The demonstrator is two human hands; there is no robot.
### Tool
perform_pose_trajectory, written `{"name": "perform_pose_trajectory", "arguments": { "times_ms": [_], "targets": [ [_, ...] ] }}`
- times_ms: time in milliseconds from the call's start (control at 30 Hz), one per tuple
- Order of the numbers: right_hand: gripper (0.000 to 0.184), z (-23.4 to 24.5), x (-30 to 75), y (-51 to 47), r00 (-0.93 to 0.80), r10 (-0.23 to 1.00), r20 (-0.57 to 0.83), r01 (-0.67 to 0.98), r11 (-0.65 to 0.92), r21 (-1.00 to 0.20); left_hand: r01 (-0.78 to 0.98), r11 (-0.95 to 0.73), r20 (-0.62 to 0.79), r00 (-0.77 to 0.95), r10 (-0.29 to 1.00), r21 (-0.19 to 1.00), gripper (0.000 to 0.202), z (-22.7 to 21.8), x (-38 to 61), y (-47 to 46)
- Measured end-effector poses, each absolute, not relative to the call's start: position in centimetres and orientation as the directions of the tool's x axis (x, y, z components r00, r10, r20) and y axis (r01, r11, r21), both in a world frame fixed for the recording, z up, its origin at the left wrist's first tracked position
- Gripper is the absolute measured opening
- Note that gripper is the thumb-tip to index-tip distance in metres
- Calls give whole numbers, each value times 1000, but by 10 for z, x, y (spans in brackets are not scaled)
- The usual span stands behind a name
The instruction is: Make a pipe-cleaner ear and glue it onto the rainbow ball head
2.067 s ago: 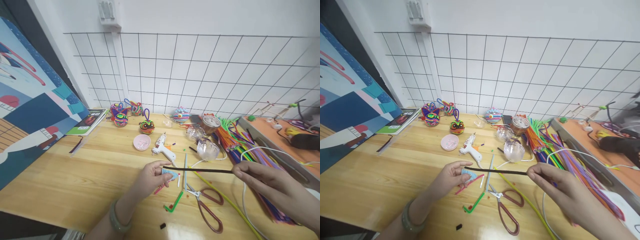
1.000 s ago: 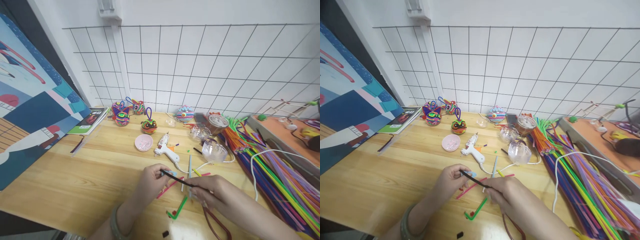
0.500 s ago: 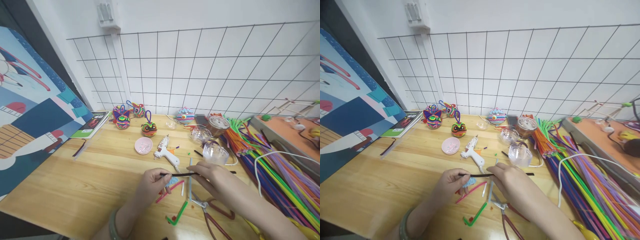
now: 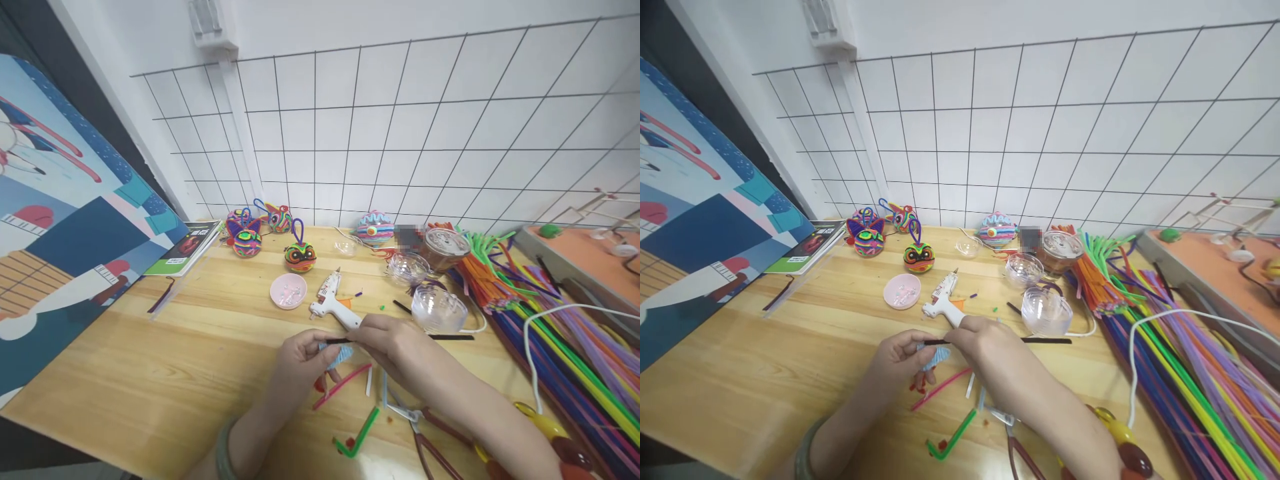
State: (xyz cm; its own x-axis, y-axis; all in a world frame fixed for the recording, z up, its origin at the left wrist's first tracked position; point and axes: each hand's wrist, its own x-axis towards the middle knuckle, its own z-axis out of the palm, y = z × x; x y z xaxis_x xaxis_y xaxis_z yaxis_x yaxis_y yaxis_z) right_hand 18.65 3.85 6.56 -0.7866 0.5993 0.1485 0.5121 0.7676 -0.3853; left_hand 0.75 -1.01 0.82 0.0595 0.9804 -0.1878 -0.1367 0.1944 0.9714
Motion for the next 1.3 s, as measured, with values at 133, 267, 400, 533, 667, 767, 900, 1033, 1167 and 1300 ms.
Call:
{"name": "perform_pose_trajectory", "arguments": {
  "times_ms": [133,267,400,533,667,767,900,1033,1167,1300],
  "targets": [
    [31,65,192,42,-790,598,139,516,769,-378,-138,217,-213,42,976,966,35,8,8,-11],
    [30,68,191,40,-798,592,116,518,771,-372,-128,230,-226,47,973,965,35,6,8,-11],
    [30,66,188,39,-797,598,88,524,756,-392,-126,228,-218,87,972,965,31,8,8,-11],
    [31,63,185,36,-793,607,50,541,741,-399,-160,217,-205,84,975,963,29,10,9,-11],
    [29,64,182,33,-797,603,34,543,741,-395,-149,219,-208,88,974,964,25,6,8,-11],
    [29,63,182,33,-801,597,51,530,745,-404,-133,208,-198,89,976,969,22,2,6,-11],
    [27,61,182,35,-801,596,53,523,741,-421,-115,208,-201,68,977,971,23,0,6,-10],
    [25,59,182,37,-802,596,50,519,735,-436,-115,217,-210,63,976,969,23,1,7,-12],
    [27,59,181,37,-802,595,46,520,735,-434,-116,224,-218,65,974,968,23,1,7,-12],
    [30,60,178,37,-799,600,36,539,742,-399,-101,235,-229,63,971,967,23,1,7,-11]
  ]
}}
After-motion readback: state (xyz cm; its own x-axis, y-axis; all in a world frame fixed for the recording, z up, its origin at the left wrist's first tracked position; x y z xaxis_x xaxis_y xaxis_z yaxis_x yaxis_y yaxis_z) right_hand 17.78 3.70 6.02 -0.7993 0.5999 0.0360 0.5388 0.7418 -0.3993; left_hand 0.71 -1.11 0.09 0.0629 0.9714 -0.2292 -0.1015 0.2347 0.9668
